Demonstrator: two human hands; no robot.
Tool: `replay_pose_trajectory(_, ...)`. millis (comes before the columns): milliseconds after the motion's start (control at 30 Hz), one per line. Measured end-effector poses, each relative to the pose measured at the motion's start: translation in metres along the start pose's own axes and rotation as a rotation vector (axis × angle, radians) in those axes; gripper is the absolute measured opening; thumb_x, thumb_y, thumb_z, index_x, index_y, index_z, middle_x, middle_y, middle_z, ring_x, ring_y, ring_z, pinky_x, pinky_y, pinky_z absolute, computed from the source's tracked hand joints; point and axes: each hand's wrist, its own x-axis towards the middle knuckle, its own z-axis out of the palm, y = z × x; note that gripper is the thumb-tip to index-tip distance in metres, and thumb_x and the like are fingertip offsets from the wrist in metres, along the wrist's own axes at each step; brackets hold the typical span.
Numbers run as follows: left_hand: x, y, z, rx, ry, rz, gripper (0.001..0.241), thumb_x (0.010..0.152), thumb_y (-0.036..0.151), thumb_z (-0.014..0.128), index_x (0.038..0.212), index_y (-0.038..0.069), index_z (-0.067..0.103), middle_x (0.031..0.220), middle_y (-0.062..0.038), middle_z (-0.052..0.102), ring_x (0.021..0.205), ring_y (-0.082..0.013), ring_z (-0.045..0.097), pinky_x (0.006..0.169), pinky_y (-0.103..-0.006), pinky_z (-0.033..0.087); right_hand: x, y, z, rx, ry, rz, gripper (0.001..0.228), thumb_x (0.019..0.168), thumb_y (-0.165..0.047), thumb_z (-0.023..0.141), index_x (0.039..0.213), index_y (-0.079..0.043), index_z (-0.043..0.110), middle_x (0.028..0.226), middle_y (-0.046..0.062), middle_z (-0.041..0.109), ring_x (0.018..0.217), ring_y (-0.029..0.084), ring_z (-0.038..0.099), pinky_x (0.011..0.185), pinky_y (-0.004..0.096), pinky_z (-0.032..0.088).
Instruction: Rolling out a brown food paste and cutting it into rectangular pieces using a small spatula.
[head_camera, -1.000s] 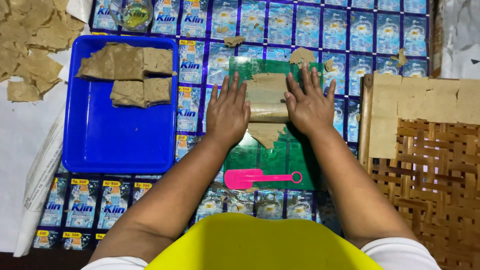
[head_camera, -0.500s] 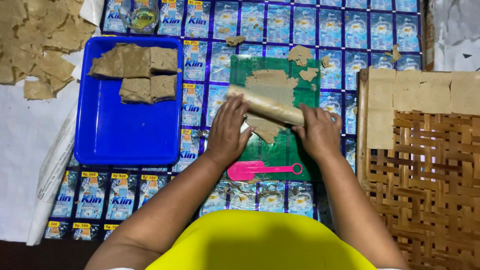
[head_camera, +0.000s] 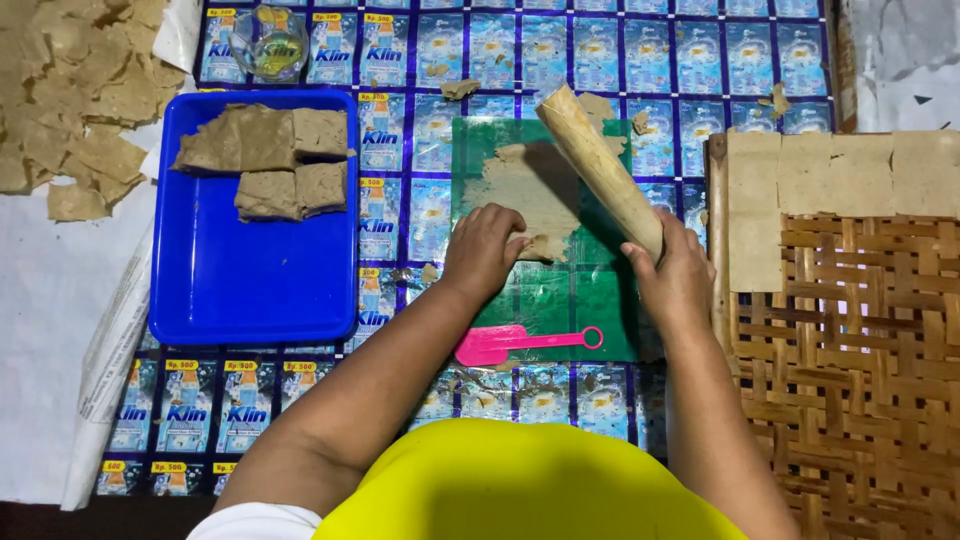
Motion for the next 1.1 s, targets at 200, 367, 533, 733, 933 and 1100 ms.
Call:
replay_pose_trajectory(200,-0.009,0.043,-0.064,-0.18,0.552,-0.183,0.036,0.095,-0.001,0.043,0.128,0.012,0.051,0.131,-0.013,0.053,0.131,-0.0346,0.05,0.112,-0.0488,0.041,-0.036,-0.03,0.002,-0.197,0.08,-0.215,0.065,0.093,-0.04,0.075,0.15,-0.02,0.052,0.118,0.01,0.06,0.115,0.031,0.059,0.105,0.056,0.036)
replay_pose_trajectory(367,-0.01,0.022,-0.077,0.179,0.419,0.158,0.042,0.11,0.029,0.035,0.149,0.018,0.047,0.164,-0.013,0.031,0.157,-0.0331,0.015,0.126,-0.0548,0.005,-0.075,-0.064,0.032,-0.238,0.068,-0.304,0.062,0.093,-0.037,0.071,0.15,-0.017,0.053,0.113,0.011,0.064,0.111,0.03,0.061,0.104,0.057,0.034)
replay_pose_trajectory(533,-0.004,-0.008,-0.056,0.278,0.204,0.258,0.045,0.11,0.037,0.038,0.149,0.019,0.054,0.159,-0.012,0.046,0.15,-0.0308,0.037,0.124,-0.0534,0.018,-0.072,-0.063,0.069,-0.331,0.243,-0.454,0.071,0.1,-0.037,0.06,0.158,-0.002,0.038,0.14,0.024,0.056,0.125,0.038,0.057,0.111,0.078,0.009)
replay_pose_trajectory(733,0.028,0.005,-0.056,0.374,0.125,0.18,0.046,0.106,0.037,0.043,0.147,0.019,0.054,0.154,-0.013,0.051,0.145,-0.0323,0.046,0.119,-0.0473,0.036,-0.039,-0.071,0.053,-0.363,0.084,-0.261,0.069,0.109,-0.046,0.043,0.157,0.004,0.04,0.166,0.029,0.033,0.157,0.039,0.027,0.114,0.076,-0.009)
replay_pose_trajectory(933,0.076,0.034,-0.063,0.316,-0.235,-0.068,0.059,0.109,0.04,0.023,0.164,0.018,0.027,0.171,-0.012,0.019,0.159,-0.0329,0.013,0.128,-0.0507,0.007,0.015,-0.056,0.04,-0.349,-0.076,-0.131,0.058,0.11,-0.042,0.029,0.162,-0.017,0.039,0.172,0.021,0.02,0.161,0.034,0.011,0.114,0.075,-0.015)
replay_pose_trajectory(1100,0.11,0.024,-0.041,0.355,-0.225,-0.123,0.064,0.107,0.035,0.028,0.164,0.01,0.016,0.172,-0.01,0.003,0.158,-0.0274,-0.002,0.124,-0.0563,-0.004,0.067,-0.044,0.035,-0.318,-0.065,-0.192,0.064,0.103,-0.042,0.035,0.159,-0.013,0.039,0.17,0.021,0.009,0.157,0.034,0.001,0.105,0.081,-0.012)
